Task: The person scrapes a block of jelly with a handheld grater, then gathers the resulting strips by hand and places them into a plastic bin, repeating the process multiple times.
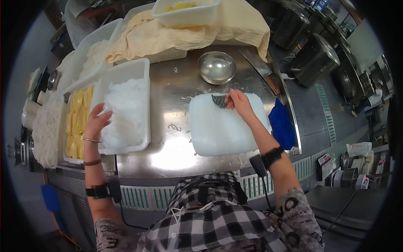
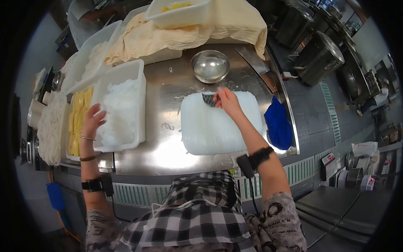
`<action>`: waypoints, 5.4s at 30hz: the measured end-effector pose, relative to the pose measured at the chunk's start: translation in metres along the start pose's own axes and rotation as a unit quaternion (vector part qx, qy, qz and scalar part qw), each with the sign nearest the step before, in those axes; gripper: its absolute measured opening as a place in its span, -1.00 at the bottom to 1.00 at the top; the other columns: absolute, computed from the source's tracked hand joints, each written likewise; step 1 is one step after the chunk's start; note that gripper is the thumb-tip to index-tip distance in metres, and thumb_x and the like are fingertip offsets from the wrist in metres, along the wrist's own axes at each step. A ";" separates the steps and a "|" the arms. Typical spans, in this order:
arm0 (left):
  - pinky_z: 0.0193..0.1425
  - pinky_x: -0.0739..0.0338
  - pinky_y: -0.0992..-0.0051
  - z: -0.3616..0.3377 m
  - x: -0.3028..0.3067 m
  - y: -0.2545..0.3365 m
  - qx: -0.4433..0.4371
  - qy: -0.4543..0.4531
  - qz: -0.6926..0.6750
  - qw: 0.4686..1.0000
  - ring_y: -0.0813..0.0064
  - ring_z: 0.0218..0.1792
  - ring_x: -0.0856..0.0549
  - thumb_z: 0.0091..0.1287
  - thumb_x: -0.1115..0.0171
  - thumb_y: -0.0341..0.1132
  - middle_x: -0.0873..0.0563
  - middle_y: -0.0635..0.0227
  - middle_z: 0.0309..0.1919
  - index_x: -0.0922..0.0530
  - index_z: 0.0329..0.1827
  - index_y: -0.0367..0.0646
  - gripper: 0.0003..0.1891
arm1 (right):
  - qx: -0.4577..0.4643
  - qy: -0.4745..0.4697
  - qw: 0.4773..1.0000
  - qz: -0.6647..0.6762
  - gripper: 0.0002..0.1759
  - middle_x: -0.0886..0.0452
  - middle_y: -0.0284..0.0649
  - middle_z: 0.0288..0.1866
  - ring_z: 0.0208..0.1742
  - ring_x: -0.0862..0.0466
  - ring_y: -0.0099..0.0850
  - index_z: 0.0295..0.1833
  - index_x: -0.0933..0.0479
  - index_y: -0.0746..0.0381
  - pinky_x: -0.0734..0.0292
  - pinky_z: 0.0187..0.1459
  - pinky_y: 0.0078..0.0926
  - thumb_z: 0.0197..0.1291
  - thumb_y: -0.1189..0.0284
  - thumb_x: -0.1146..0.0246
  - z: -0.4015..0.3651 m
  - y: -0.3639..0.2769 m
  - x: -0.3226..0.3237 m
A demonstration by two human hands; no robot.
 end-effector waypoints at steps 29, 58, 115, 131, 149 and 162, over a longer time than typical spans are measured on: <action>0.20 -0.07 0.00 -0.114 -0.284 -0.105 -0.346 -0.135 0.416 0.830 -0.23 0.22 -0.01 -0.35 -0.45 0.02 0.00 -0.11 0.25 -0.07 0.25 -0.25 0.08 | -0.035 0.069 0.996 -0.038 -0.65 -0.49 -0.27 -0.47 -0.78 -0.30 -0.63 -0.38 -0.37 0.30 -0.22 -0.71 -0.68 0.28 0.26 0.15 -0.058 0.027 -0.025; 0.26 0.17 -0.10 -0.125 -0.309 -0.083 -0.418 -0.240 0.474 0.737 -0.07 0.30 0.06 -0.38 -0.40 0.06 0.01 0.01 0.30 -0.07 0.27 -0.20 0.09 | 0.195 0.076 0.966 -0.153 -0.92 -0.51 -0.13 -0.27 -0.23 -0.52 -0.18 -0.33 -0.41 0.28 -0.41 -0.16 -0.38 0.00 0.55 -0.11 -0.262 0.099 -0.051; 0.10 -0.35 0.17 0.051 0.080 -0.121 0.197 0.201 -0.473 0.835 0.12 -0.01 -0.46 0.22 -0.05 -0.24 -0.48 0.09 -0.06 -0.34 -0.01 -0.25 -0.65 | 0.098 0.194 0.971 0.098 -0.68 -0.48 -0.23 -0.34 -0.43 -0.48 -0.53 -0.29 -0.36 0.31 -0.34 -0.34 -0.63 0.32 0.32 0.21 -0.214 0.020 0.003; -0.08 -0.43 0.33 -0.009 0.041 -0.094 -0.091 0.250 0.512 0.817 0.12 -0.12 -0.54 0.07 -0.18 -0.16 -0.56 0.04 -0.16 -0.55 -0.22 -0.24 -0.67 | 0.008 0.002 1.000 0.026 -0.67 -0.50 -0.33 -0.49 -0.61 -0.47 -0.61 -0.36 -0.39 0.26 -0.31 -0.57 -0.69 0.26 0.23 0.09 0.017 -0.007 -0.046; 0.23 -0.11 0.16 -0.124 -0.228 -0.117 -0.267 -0.125 0.345 0.891 0.02 0.22 -0.17 -0.22 -0.42 -0.05 -0.21 0.00 0.17 -0.12 0.20 -0.27 -0.06 | -0.033 0.020 0.998 -0.050 -0.62 -0.50 -0.26 -0.52 -0.71 -0.35 -0.61 -0.39 -0.39 0.31 -0.30 -0.63 -0.67 0.27 0.24 0.13 0.034 0.020 -0.069; 0.19 0.05 -0.05 -0.113 -0.268 -0.141 -0.260 -0.074 0.371 0.888 -0.05 0.19 -0.14 -0.34 -0.40 0.12 -0.22 -0.02 0.12 0.04 0.23 -0.36 0.15 | 0.001 0.038 0.998 -0.043 -0.69 -0.53 -0.30 -0.49 -0.67 -0.38 -0.59 -0.35 -0.41 0.31 -0.33 -0.57 -0.63 0.25 0.31 0.10 -0.084 0.029 -0.067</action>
Point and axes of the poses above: each hand's wrist, its own z-axis towards the middle knuckle, its own x-axis out of the back of the hand, y = z × x, the point moved 4 cm from there along z, towards the middle knuckle
